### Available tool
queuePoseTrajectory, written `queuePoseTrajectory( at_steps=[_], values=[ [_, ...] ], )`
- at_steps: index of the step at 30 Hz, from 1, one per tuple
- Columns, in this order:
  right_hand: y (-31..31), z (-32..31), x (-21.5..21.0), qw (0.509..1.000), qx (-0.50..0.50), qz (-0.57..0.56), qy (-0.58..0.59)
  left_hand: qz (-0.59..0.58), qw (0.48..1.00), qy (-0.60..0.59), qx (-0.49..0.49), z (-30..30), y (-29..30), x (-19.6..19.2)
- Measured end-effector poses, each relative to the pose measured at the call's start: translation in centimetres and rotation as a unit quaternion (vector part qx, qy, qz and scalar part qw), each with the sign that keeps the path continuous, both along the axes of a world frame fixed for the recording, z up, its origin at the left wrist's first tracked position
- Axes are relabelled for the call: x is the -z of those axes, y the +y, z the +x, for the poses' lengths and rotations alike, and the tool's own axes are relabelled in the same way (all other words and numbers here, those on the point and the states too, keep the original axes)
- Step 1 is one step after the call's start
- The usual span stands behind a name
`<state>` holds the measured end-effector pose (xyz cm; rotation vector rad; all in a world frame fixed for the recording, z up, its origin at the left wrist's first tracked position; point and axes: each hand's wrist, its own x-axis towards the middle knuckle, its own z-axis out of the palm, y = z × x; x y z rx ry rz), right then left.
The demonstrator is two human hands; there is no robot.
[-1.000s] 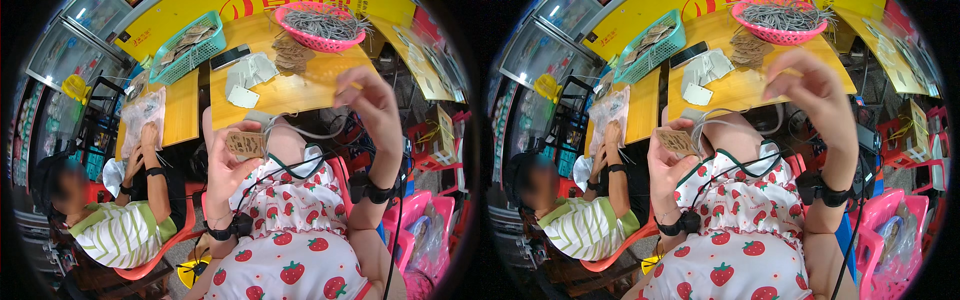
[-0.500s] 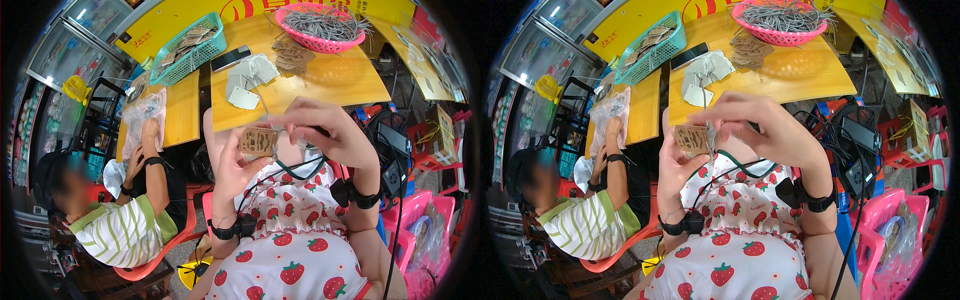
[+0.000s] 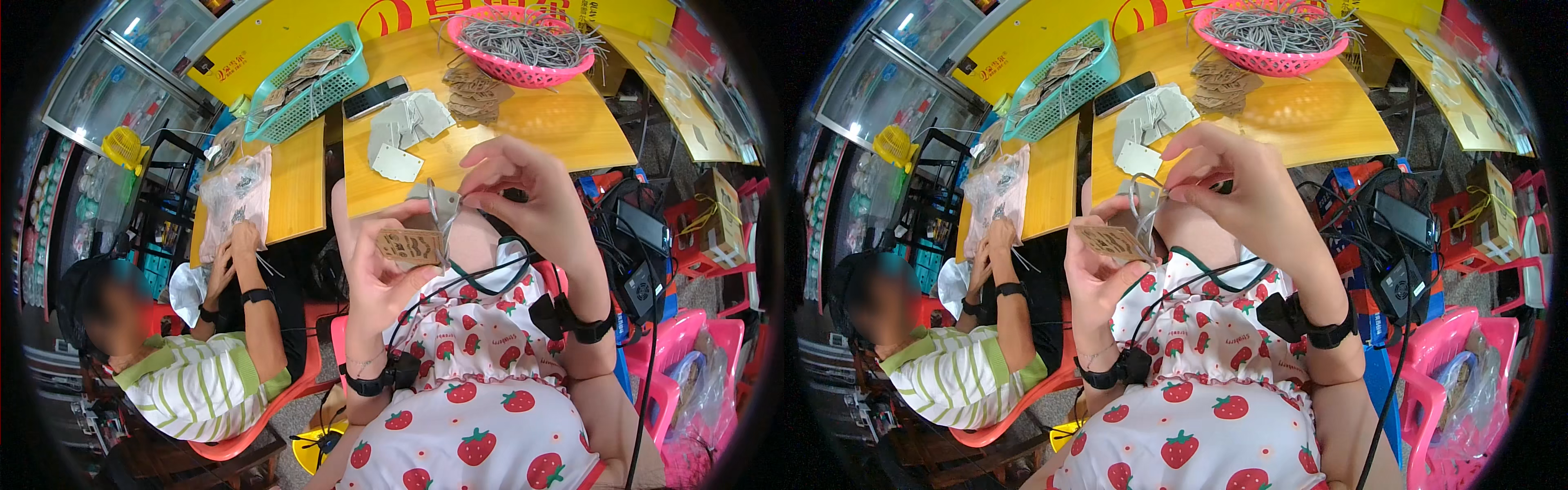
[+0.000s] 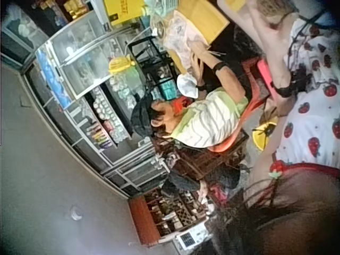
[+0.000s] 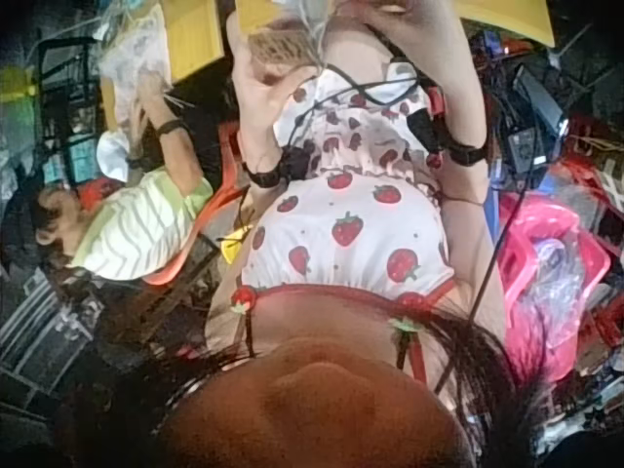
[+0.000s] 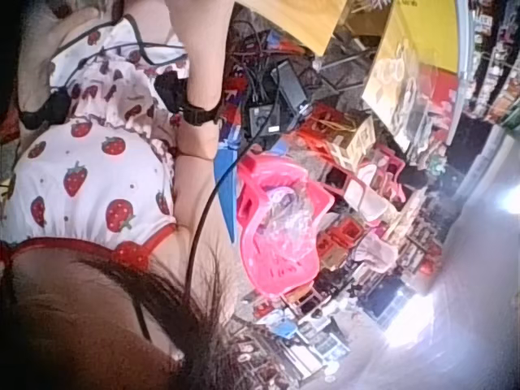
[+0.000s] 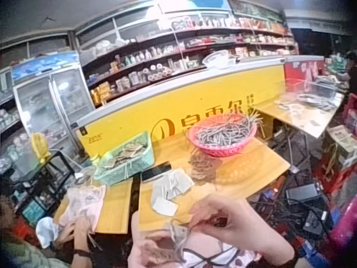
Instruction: Attach a tag to a series of objects using a thin plastic fastener.
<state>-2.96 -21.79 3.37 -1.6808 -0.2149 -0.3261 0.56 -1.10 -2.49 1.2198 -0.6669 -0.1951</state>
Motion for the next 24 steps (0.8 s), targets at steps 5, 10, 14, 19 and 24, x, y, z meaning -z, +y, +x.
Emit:
queuePoseTrajectory(
  at_steps=[5, 10, 14, 19, 24],
  values=[
    [0.8, 0.0, -0.1, 0.999, 0.000, 0.045, -0.005, -0.019, 0.999, 0.012, -0.029, -0.8, -0.6, -0.8],
    [0.8, -0.1, -0.2, 0.996, -0.016, 0.088, -0.005, -0.020, 1.000, 0.007, -0.011, -0.4, -0.3, -0.5],
    [1.0, -0.1, 0.0, 0.995, -0.023, 0.091, -0.026, -0.023, 1.000, 0.019, 0.003, -0.5, -0.4, -0.7],
    [0.8, 0.2, 0.4, 0.996, -0.026, 0.002, -0.089, -0.026, 0.999, -0.005, 0.021, -0.4, -0.2, -0.5],
    [1.1, -0.1, 0.3, 0.998, -0.004, 0.008, -0.057, 0.000, 1.000, -0.010, 0.023, -0.7, -0.4, -1.0]
  ],
)
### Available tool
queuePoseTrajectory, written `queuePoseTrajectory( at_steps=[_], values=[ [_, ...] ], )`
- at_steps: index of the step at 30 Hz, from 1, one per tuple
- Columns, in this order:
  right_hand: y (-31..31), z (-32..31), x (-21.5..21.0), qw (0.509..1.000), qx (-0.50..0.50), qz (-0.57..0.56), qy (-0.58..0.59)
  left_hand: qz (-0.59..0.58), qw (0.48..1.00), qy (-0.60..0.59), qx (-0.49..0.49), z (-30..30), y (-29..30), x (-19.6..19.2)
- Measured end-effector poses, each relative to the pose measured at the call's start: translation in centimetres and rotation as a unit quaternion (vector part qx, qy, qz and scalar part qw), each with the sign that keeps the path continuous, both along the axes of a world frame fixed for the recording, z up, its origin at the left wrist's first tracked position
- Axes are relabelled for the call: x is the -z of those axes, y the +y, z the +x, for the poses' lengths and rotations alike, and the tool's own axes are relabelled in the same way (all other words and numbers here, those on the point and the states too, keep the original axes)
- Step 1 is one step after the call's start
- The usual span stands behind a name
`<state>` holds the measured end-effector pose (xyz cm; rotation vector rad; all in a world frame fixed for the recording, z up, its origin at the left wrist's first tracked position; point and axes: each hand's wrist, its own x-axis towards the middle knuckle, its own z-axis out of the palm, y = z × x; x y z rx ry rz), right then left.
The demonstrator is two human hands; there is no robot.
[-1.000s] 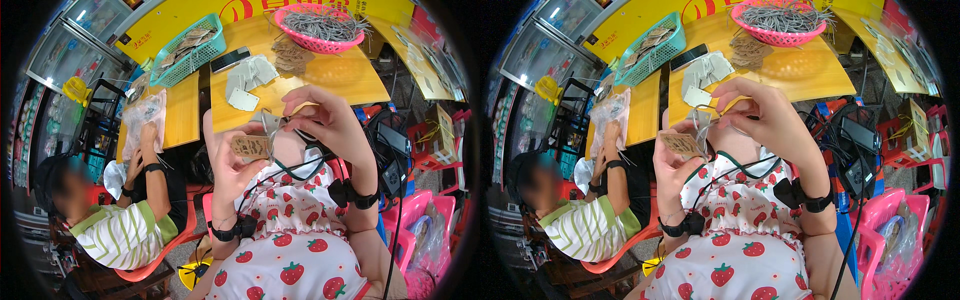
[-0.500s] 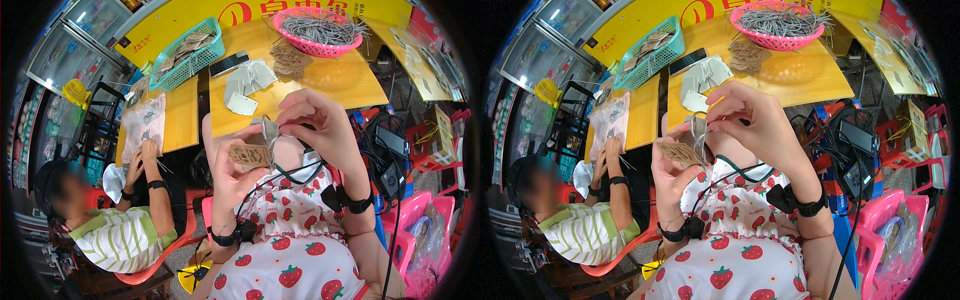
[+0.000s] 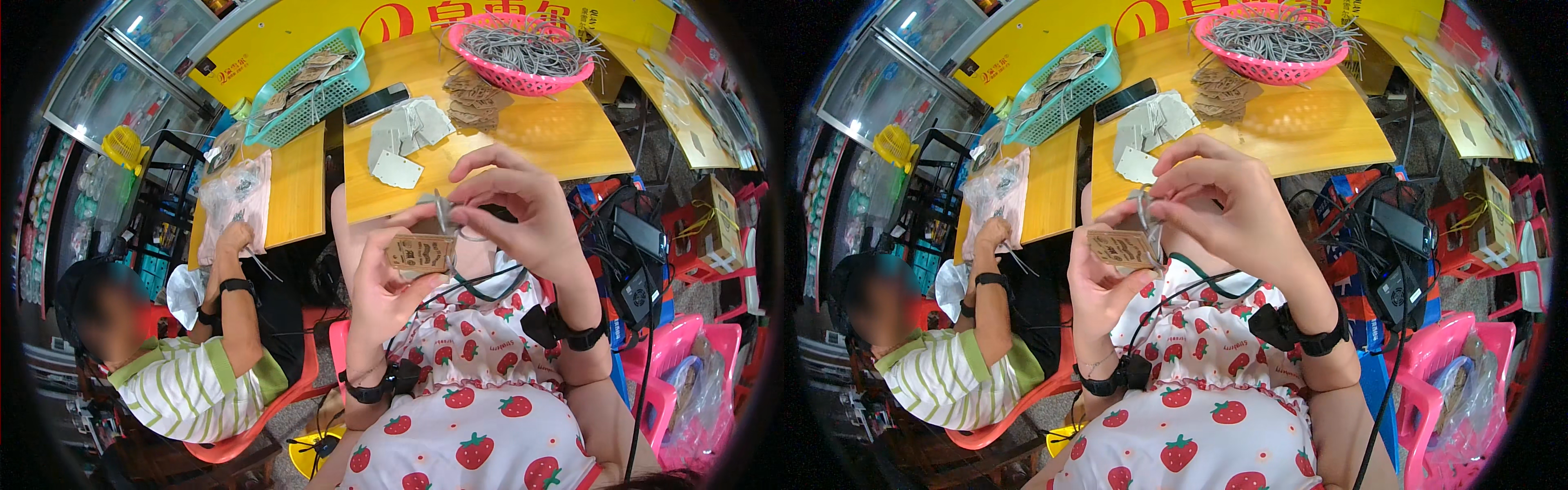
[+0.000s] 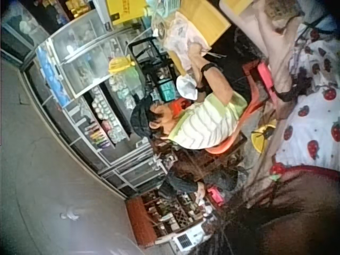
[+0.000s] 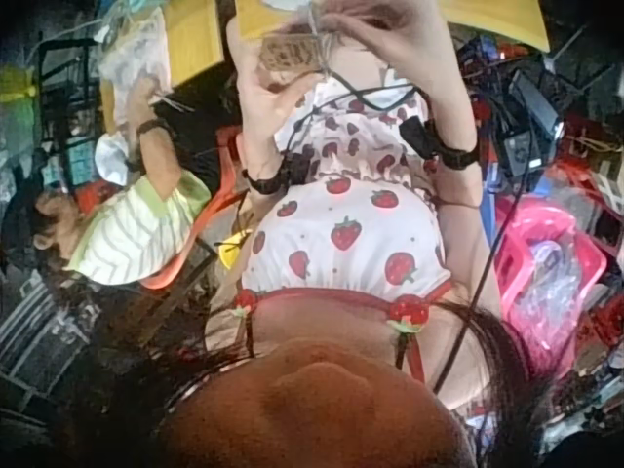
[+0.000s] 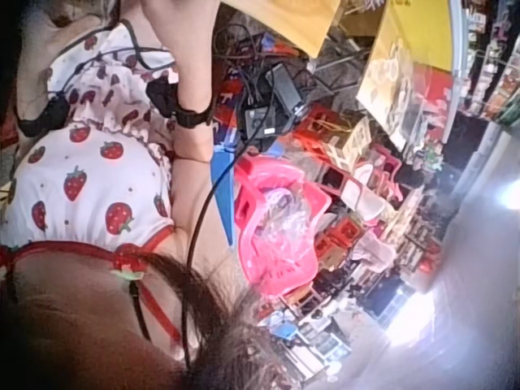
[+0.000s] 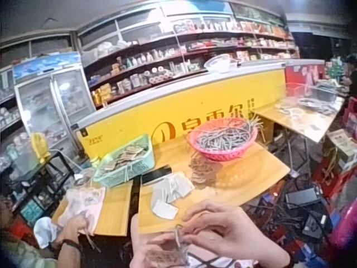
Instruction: Attach a tag to a series of objects using a thin plastic fastener.
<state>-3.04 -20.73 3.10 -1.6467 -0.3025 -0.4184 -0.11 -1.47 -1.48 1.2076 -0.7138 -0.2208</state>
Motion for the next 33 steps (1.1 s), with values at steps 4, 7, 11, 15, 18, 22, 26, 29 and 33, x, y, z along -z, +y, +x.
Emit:
queuePoseTrajectory(
  at_steps=[4, 7, 11, 15, 18, 22, 26, 29, 33],
  values=[
    [-1.7, 0.3, 0.2, 0.996, 0.074, 0.043, -0.030, 0.027, 0.997, -0.048, 0.046, 0.4, 0.4, 0.5],
    [-6.7, 0.0, 0.2, 0.952, 0.272, 0.123, -0.072, 0.079, 0.992, -0.007, 0.094, 0.6, 1.2, 0.2],
    [-12.6, -1.3, 0.9, 0.930, 0.334, 0.130, -0.078, 0.228, 0.957, 0.060, 0.167, 0.3, 1.2, -1.3],
    [-9.9, -0.4, 0.2, 0.891, 0.401, -0.193, -0.090, 0.241, 0.957, -0.001, 0.158, 0.1, 0.7, -0.7],
    [-6.5, 0.2, -0.3, 0.966, 0.145, -0.200, -0.079, 0.235, 0.957, 0.030, 0.168, 0.0, 1.1, -0.9],
    [-4.3, 0.4, 0.8, 0.977, -0.075, -0.196, 0.042, 0.191, 0.968, 0.107, 0.122, -0.7, 0.8, -0.9],
    [-4.9, 0.1, 1.1, 0.956, -0.161, -0.159, 0.187, 0.117, 0.980, 0.088, 0.138, -0.1, 0.8, 0.2],
    [-5.7, -0.2, 0.3, 0.955, -0.168, -0.153, 0.189, 0.146, 0.979, 0.021, 0.140, 0.4, 1.8, -0.4],
    [-8.4, -0.5, 0.8, 0.978, -0.108, -0.128, 0.125, 0.181, 0.977, 0.048, 0.098, -0.1, 1.5, -1.6]
  ],
)
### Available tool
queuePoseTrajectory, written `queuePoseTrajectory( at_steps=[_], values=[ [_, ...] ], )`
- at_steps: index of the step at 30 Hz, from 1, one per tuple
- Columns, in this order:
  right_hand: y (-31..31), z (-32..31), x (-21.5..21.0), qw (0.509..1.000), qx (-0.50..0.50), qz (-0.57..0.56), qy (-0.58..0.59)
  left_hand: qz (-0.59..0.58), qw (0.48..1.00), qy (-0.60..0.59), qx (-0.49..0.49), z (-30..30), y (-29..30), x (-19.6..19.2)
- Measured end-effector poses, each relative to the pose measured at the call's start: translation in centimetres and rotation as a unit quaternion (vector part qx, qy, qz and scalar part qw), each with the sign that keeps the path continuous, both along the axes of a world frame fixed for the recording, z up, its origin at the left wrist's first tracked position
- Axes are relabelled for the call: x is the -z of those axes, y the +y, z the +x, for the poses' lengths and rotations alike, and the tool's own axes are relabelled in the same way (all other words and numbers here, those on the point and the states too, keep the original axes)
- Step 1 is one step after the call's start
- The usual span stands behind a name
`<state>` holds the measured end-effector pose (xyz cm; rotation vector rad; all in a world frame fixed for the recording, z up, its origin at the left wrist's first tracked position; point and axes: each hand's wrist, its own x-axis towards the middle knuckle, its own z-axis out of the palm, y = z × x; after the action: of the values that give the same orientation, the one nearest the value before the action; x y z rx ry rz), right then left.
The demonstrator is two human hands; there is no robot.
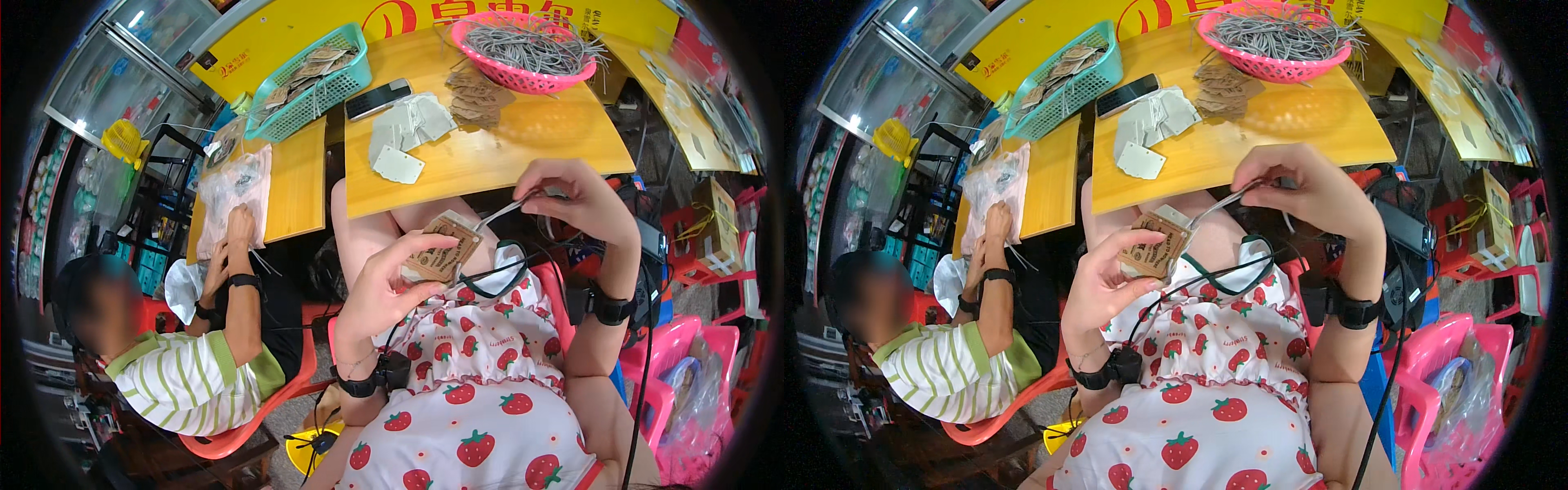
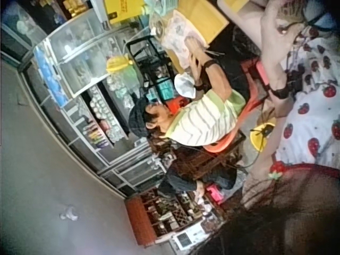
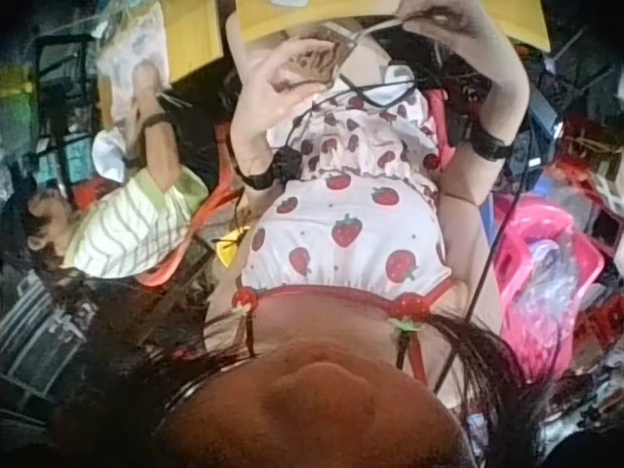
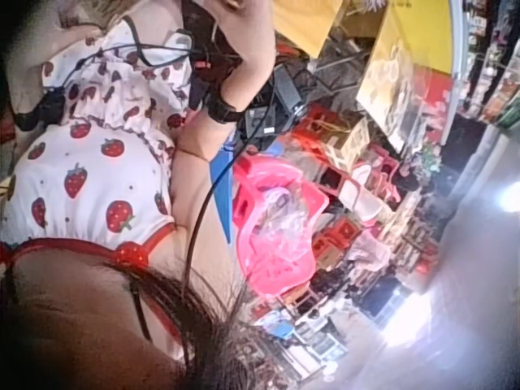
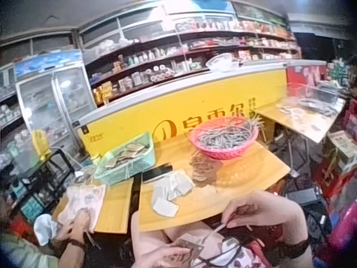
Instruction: Attach a tag to a series of objects using a thin plastic fastener.
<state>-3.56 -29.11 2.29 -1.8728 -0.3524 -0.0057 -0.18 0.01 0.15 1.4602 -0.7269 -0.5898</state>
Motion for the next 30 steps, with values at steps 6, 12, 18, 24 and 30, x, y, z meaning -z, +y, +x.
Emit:
queuePoseTrajectory(
  at_steps=[6, 12, 18, 24, 30],
  values=[
    [-0.1, -0.4, -0.7, 1.000, 0.008, -0.016, 0.011, -0.022, 1.000, 0.009, 0.004, 0.0, 0.2, 0.1],
    [4.4, 0.8, -0.8, 0.994, -0.082, -0.051, -0.057, -0.034, 0.999, 0.016, 0.023, -0.4, 0.1, 0.2],
    [5.1, 0.8, -0.2, 0.990, -0.075, -0.099, -0.061, -0.025, 0.999, 0.020, 0.015, -0.3, -0.6, 0.5],
    [4.5, 0.3, 0.0, 0.983, -0.073, -0.152, -0.066, 0.003, 1.000, 0.018, 0.016, -0.4, -1.0, 0.6],
    [3.2, -0.1, 0.3, 0.973, -0.110, -0.202, 0.027, 0.024, 0.999, -0.020, 0.037, -0.3, -1.8, 0.8]
  ],
)
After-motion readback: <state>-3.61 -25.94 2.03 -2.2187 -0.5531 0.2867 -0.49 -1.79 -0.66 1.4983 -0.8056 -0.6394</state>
